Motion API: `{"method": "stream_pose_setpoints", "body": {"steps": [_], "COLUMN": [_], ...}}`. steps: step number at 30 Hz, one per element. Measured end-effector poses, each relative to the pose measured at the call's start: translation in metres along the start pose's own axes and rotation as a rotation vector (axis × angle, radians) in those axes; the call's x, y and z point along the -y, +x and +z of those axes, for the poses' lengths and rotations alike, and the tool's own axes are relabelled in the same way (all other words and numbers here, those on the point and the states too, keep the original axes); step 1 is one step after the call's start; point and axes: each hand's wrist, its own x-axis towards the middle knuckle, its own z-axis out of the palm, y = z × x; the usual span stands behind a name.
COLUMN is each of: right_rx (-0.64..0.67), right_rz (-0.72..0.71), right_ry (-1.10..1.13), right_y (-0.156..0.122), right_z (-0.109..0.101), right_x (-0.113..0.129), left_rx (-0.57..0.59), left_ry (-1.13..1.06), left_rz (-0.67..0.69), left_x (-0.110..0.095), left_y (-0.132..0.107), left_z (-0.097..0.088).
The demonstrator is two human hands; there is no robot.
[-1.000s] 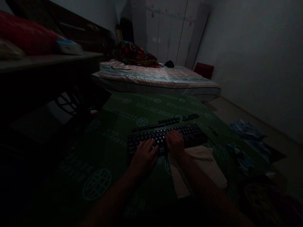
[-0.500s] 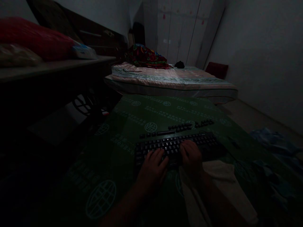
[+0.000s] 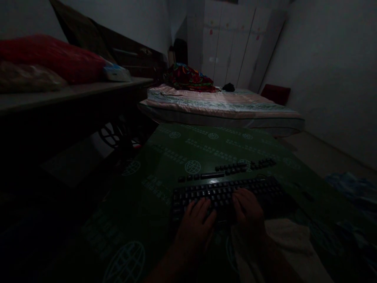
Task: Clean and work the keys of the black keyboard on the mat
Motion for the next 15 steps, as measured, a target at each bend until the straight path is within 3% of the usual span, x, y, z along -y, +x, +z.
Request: {"method": "stream_pose_setpoints", "body": {"steps": [11, 15], "right_rx": [0.025, 0.040], "right_rz": [-0.008, 0.002], "right_ry": [-0.004, 0.004], "right_y": [-0.0040, -0.0022], "right_z": [0.0012, -0.0020], "right_x": [-0.0016, -0.0005], "left_rx": [-0.007, -0.059], "left_ry": [-0.001, 0.017], "left_rz": [0.009, 0.023], "left_x": [0.0018, 0.0028], "left_y": [-0.0011, -0.0020], "left_z": [-0.0015, 0.0037]}}
